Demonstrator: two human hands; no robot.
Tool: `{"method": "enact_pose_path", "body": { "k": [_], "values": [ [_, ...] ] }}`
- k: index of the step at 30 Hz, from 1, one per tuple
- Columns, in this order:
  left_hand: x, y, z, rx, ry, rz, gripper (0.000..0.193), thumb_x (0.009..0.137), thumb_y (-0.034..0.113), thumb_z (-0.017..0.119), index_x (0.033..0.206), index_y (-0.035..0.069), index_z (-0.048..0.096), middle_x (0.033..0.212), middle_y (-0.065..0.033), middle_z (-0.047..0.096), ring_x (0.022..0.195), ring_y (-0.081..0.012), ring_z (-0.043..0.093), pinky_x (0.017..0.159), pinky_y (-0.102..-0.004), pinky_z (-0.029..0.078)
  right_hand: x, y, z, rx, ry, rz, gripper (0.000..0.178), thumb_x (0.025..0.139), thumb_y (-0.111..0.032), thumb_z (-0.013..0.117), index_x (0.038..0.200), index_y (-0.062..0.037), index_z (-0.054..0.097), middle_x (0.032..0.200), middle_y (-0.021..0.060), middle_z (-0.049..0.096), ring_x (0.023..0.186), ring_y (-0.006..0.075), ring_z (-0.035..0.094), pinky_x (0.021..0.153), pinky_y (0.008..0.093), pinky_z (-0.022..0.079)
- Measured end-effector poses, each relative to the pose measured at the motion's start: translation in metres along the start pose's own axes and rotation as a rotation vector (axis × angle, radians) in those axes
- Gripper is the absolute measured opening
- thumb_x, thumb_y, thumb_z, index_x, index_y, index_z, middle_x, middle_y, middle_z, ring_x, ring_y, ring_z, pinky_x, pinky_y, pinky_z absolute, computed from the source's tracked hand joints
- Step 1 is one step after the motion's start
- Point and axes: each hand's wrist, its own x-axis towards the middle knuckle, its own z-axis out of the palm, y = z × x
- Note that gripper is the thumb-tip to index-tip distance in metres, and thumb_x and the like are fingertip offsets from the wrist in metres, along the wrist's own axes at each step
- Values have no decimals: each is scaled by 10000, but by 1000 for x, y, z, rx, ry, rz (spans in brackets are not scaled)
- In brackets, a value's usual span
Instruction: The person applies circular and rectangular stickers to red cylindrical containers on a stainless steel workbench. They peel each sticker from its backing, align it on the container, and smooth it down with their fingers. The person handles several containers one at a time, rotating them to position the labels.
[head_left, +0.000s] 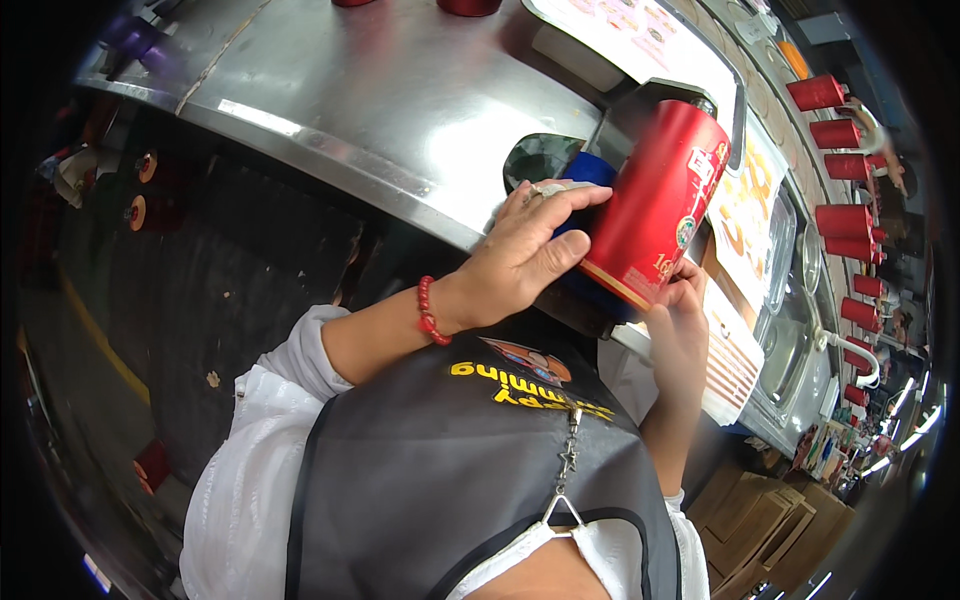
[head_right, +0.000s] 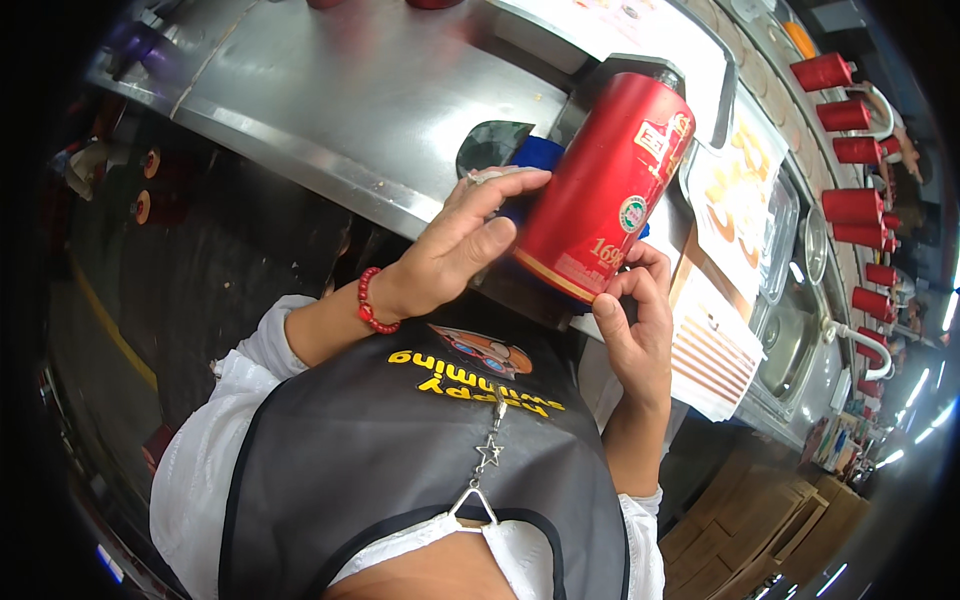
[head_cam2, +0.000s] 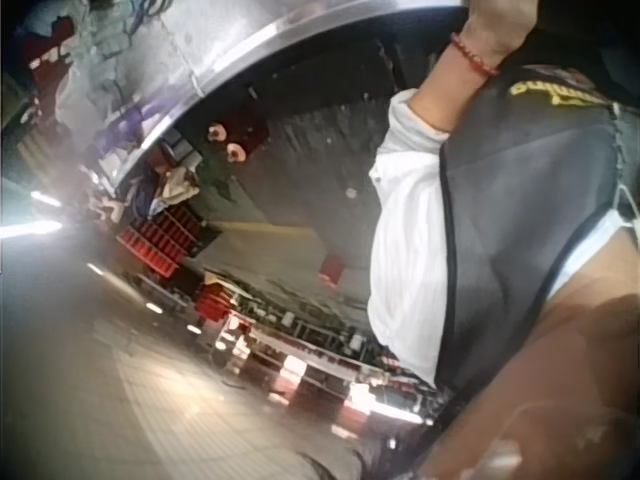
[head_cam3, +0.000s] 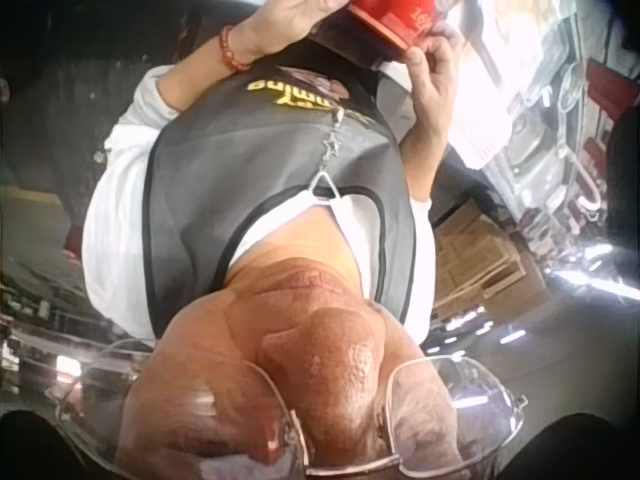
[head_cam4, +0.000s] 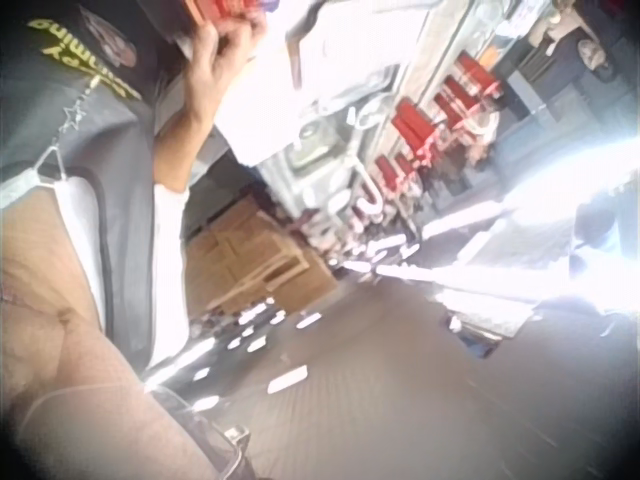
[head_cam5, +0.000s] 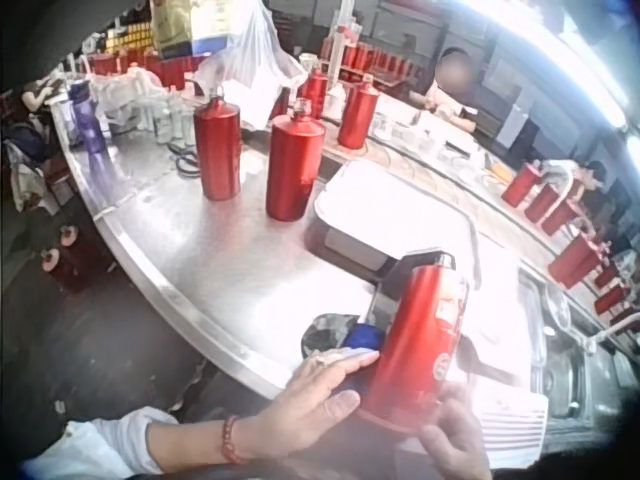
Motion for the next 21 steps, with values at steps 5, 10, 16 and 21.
{"method": "enact_pose_path", "body": {
  "k": [5, 10, 16, 21],
  "values": [
    [-16, -1, 12, -60, 274, 66, 396, 993, 165, 553, 1359, 14, 534, 1300, -129, 601, 1265, -293, 511, 1149, -433, 293, 0, 1, -1, -16, -11, -7, 336, 920, -345, 700, 853, -51, 553, 1220, 131, 443, 1188, 248, 408, 1055, 380, 309],
    [-29, 9, 14, 309, 231, 347, 489, 848, -38, 667, 1325, 65, 630, 1208, -62, 691, 1121, -236, 638, 1162, -457, 320, 2, 4, -1, 18, -21, -13, 334, 920, -344, 694, 859, -51, 546, 1206, 138, 442, 1181, 253, 405, 1052, 385, 308],
    [-36, 2, 9, 322, 189, 313, 427, 866, -45, 626, 1290, -5, 633, 1190, -130, 703, 1196, -279, 613, 1201, -476, 256, 0, 0, -4, -41, -41, -54, 340, 928, -349, 689, 853, -49, 547, 1201, 136, 441, 1167, 252, 408, 1047, 379, 313],
    [-15, 13, -2, 584, 139, 577, 327, 818, 51, 732, 1128, 155, 721, 1108, -44, 710, 1160, -185, 596, 1202, -474, 293, 4, -1, -8, 124, -110, -23, 300, 1009, -299, 588, 870, -34, 568, 1202, 101, 406, 1092, 191, 419, 913, 291, 396]
  ]
}}
